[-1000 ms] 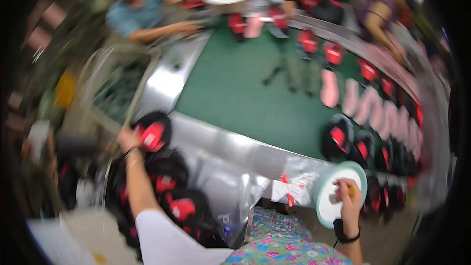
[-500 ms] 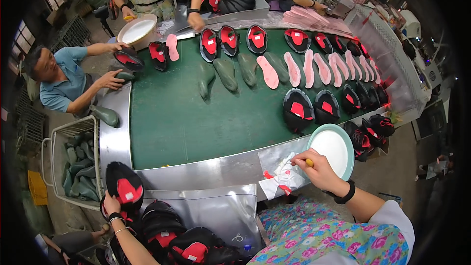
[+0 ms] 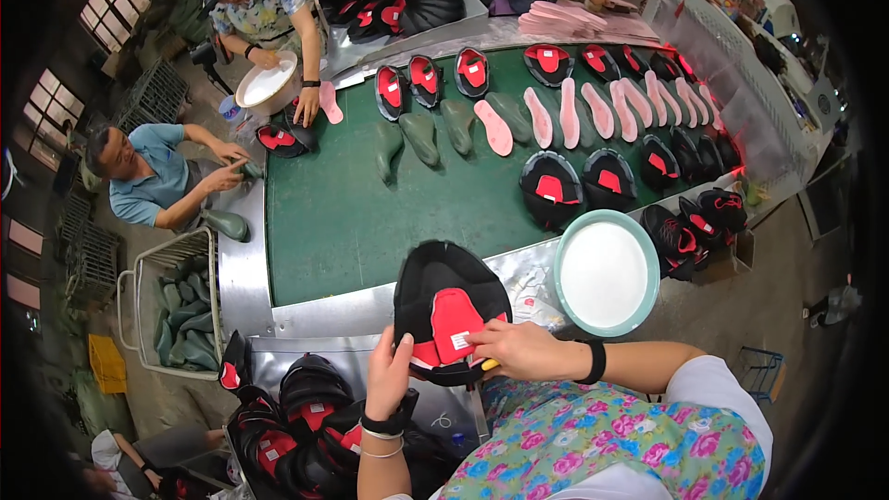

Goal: Applying glue to the inner components of shoes using a brush on a manufacturing line.

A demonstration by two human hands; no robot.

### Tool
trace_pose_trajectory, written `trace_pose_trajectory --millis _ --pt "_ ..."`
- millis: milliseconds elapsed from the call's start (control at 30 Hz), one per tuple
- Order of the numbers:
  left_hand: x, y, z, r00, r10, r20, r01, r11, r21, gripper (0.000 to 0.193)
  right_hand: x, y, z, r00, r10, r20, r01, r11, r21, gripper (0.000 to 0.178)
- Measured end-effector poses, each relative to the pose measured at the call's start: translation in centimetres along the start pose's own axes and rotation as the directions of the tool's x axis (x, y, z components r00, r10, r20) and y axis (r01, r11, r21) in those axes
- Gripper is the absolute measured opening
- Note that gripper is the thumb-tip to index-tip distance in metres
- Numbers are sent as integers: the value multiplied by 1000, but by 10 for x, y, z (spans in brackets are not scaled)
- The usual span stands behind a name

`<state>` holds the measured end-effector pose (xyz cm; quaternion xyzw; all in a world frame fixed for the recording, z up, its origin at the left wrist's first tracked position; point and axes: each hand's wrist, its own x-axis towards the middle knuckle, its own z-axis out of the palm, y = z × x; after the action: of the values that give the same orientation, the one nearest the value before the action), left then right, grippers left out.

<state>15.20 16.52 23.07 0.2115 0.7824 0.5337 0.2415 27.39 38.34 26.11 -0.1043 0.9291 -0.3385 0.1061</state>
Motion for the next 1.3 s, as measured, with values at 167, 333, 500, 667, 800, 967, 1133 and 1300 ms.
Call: trace_pose_trajectory --millis 167,333,500,667,800,967,1133,1300 --pt "-28 18 35 988 -38 147 98 898 -429 66 -57 19 -26 990 35 -134 0 968 252 36" --pt "-22 34 136 953 274 129 -277 961 6 81 -101 15 -53 1000 -6 -14 11 903 429 41" --pt "-32 55 175 924 382 -23 -374 914 161 76 -162 42 -62 989 122 -83 -70 883 465 33" --pt "-49 5 209 990 108 88 -41 829 -558 67 -216 103 -65 748 395 -533 -130 875 465 20" --pt "-23 12 260 947 194 256 -44 868 -495 65 -243 150 -51 570 581 -580 -414 814 408 38" --pt "-4 18 290 925 286 249 -166 896 -411 64 -281 187 -36 496 711 -498 -338 687 644 32" --pt "21 29 310 850 388 356 -268 901 -342 62 -286 193 -30 511 726 -461 -296 652 698 23" --pt "83 82 404 529 586 613 -404 810 -426 60 -280 212 -13 555 603 -573 -249 778 577 20"
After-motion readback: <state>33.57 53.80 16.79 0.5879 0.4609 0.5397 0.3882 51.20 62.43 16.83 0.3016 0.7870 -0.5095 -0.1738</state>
